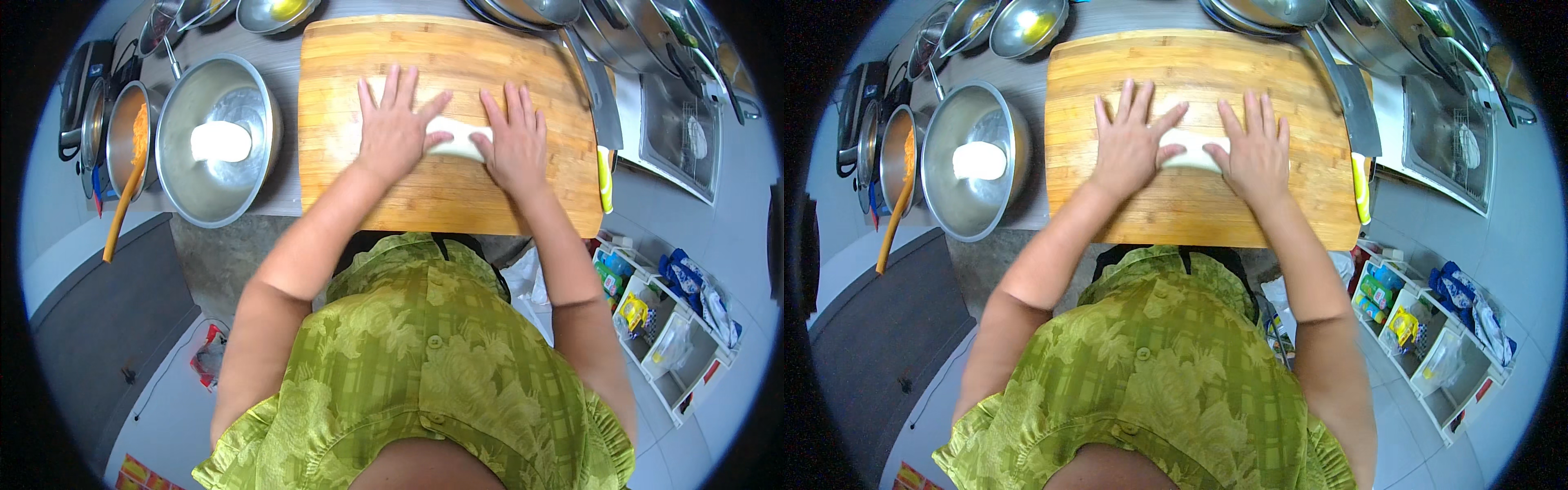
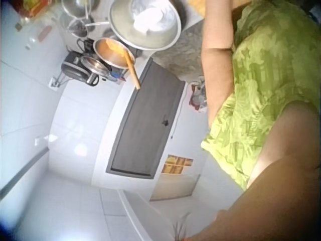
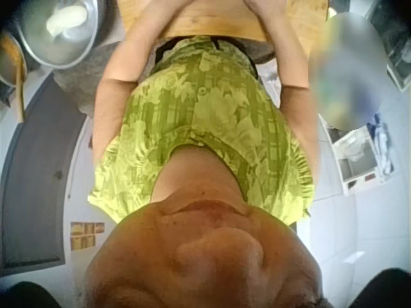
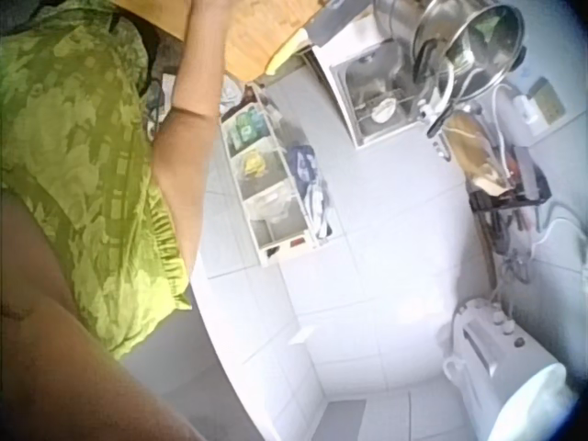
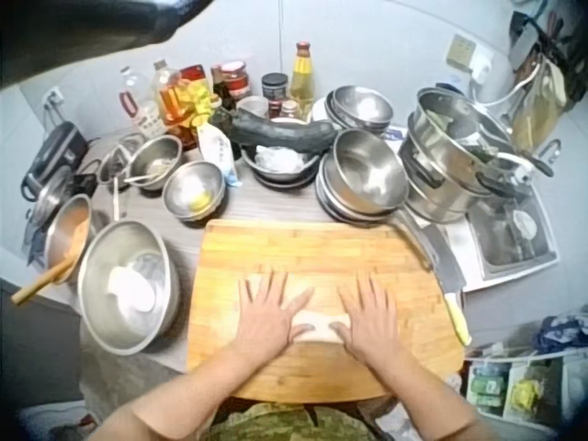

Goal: The person kneads a ball of dough in a metal bowl, then transfers it to a wooden cutting board. They roll the dough into a long cylindrical shape using both hands. Finally, they use a knife to cut the dough into smaller pieces and place them back into the bowl.

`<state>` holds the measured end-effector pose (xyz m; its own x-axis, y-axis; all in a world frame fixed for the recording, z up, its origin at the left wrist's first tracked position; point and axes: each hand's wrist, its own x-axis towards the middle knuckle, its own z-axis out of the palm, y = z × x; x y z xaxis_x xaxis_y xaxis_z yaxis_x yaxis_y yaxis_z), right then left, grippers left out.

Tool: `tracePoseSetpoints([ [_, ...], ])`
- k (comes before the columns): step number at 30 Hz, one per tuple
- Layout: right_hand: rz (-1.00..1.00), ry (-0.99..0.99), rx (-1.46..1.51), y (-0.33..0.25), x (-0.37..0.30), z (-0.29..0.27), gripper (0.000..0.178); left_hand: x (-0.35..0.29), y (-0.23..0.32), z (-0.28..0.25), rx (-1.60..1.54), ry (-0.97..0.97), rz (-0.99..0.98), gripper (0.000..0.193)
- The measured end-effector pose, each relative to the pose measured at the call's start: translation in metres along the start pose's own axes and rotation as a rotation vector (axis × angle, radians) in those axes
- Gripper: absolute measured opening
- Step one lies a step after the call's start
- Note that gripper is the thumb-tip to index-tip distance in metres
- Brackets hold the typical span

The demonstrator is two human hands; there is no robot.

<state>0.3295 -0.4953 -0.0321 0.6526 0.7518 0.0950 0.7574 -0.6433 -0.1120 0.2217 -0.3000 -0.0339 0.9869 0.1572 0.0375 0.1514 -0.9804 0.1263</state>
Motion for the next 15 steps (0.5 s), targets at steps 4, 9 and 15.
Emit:
tracePoseSetpoints([
  [4, -0.073, 0.116, -0.025, 0.024, 0.044, 0.005, 0.068, 0.053, -0.018, -0.009, 0.171, -0.081, -0.004, 0.071],
  [9, -0.185, 0.081, -0.069, 0.031, 0.055, 0.002, 0.066, 0.061, -0.025, -0.009, 0.201, -0.103, 0.161, 0.070],
  [15, -0.180, -0.130, 0.130, -0.001, -0.026, -0.019, 0.066, -0.020, -0.014, -0.008, -0.183, -0.023, 0.354, 0.056],
])
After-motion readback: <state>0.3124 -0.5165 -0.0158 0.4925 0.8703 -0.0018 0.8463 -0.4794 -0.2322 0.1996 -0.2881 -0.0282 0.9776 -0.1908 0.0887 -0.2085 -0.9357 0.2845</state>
